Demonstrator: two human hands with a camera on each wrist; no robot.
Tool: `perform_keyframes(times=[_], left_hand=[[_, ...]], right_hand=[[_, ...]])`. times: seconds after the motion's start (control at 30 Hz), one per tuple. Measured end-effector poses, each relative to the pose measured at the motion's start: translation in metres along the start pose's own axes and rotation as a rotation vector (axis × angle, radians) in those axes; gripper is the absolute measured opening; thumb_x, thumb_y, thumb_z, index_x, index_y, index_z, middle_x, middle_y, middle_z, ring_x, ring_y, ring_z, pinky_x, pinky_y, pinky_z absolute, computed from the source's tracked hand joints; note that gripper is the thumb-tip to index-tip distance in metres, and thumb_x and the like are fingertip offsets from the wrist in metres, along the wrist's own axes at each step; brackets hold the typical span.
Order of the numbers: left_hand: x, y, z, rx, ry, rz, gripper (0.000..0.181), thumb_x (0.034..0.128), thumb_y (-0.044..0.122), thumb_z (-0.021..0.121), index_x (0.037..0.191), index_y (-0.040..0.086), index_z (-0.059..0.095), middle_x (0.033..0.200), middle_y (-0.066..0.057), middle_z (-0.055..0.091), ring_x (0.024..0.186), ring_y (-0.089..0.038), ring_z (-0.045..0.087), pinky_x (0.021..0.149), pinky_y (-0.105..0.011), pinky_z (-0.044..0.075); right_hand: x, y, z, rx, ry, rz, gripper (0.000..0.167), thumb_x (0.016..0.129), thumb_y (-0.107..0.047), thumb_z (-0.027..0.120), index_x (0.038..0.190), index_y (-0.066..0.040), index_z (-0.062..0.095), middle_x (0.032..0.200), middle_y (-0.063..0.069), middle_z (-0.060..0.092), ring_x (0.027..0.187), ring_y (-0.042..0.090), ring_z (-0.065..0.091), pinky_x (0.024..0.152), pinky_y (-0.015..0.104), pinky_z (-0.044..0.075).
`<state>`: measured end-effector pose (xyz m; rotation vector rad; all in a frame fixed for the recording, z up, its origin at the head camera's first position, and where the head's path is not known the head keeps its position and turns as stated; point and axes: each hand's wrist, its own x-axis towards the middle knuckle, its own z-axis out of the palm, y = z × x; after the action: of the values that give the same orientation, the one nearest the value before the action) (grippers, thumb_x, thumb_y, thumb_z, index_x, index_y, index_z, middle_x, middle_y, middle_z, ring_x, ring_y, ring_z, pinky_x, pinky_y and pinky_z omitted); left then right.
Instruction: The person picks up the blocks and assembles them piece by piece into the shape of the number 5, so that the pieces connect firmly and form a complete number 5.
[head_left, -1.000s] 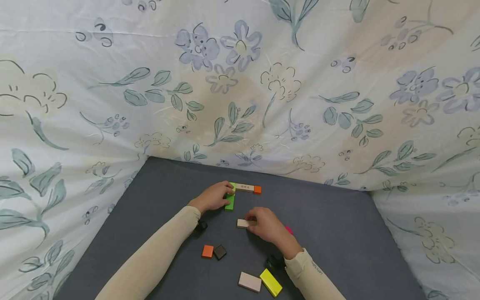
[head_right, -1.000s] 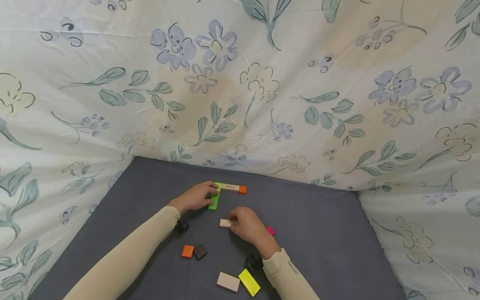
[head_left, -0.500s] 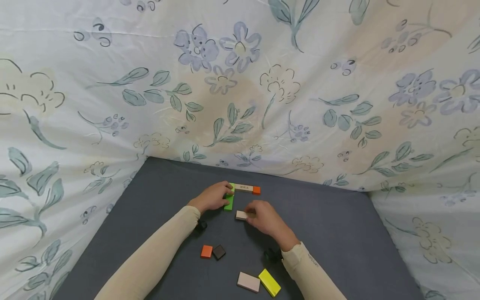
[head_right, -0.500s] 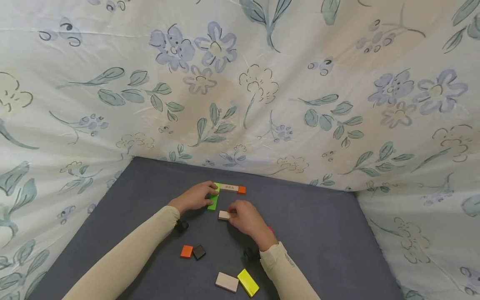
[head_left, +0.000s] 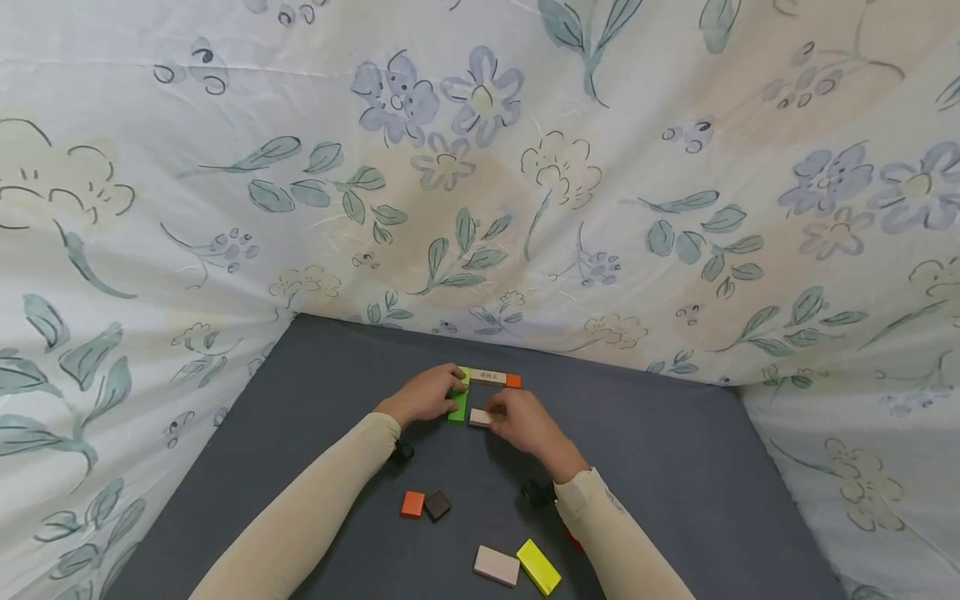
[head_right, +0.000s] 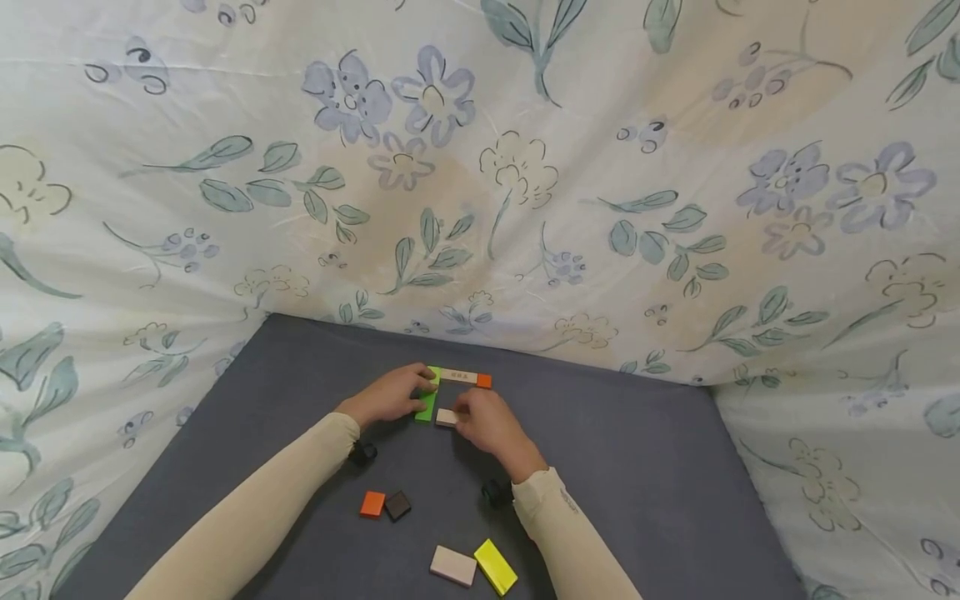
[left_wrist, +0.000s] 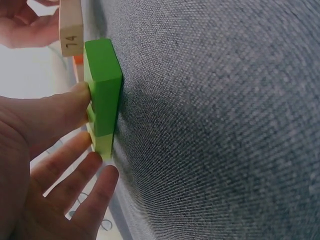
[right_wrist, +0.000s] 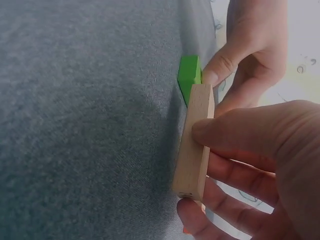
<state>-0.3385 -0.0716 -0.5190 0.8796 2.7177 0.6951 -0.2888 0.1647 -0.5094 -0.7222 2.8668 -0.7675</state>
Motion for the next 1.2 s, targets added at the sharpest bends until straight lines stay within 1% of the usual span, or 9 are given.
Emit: perform_keyframes(times=[0.1,0.33,0.57,0.9,1.2], left_hand=[[0.000,0.001,0.000,-0.003,0.005,0.007,0.040,0.1021,0.012,0.079,0.140,0.004,0.073,0.154,-0.011,0.055,0.140,-0.032,0.056,0.112,-0.047,0.049],[-0.001,0.002,-0.002,-0.024,0.004,-0.009,0.040,0.1018,0.011,0.079,0.141,0.003,0.072,0.155,-0.011,0.055,0.141,-0.033,0.055,0.113,-0.047,0.049],[-0.001,0.003,-0.002,-0.024,0.003,-0.015,0.040,0.1020,0.011,0.079,0.141,0.003,0.072,0.154,-0.011,0.055,0.141,-0.033,0.055,0.113,-0.047,0.049],[0.000,0.001,-0.001,-0.022,0.010,0.009,0.041,0.1016,0.010,0.079,0.141,0.002,0.072,0.153,-0.014,0.055,0.140,-0.035,0.055,0.113,-0.047,0.049],[0.001,0.002,-0.002,-0.016,0.001,-0.018,0.041,0.1022,0.011,0.078,0.142,0.004,0.072,0.157,-0.013,0.054,0.143,-0.034,0.053,0.115,-0.048,0.047]], right_hand=[[0.002,0.000,0.001,0.004,-0.009,0.020,0.019,0.097,-0.007,0.082,0.116,-0.008,0.082,0.112,0.006,0.076,0.103,0.025,0.074,0.088,0.045,0.062],[0.010,0.000,0.004,-0.006,-0.033,0.007,0.018,0.097,-0.007,0.082,0.115,-0.006,0.082,0.110,0.006,0.075,0.101,0.025,0.073,0.087,0.046,0.062],[0.013,-0.004,0.003,0.002,-0.038,0.022,0.016,0.097,-0.006,0.081,0.113,-0.006,0.083,0.108,0.006,0.075,0.098,0.025,0.073,0.085,0.047,0.062],[0.013,-0.003,0.005,-0.007,-0.042,0.015,0.017,0.097,-0.006,0.081,0.114,-0.007,0.083,0.108,0.007,0.075,0.095,0.024,0.072,0.083,0.046,0.062],[0.016,-0.003,0.006,-0.028,-0.048,0.013,0.017,0.097,-0.007,0.081,0.114,-0.008,0.083,0.104,0.005,0.074,0.092,0.023,0.070,0.082,0.045,0.061]])
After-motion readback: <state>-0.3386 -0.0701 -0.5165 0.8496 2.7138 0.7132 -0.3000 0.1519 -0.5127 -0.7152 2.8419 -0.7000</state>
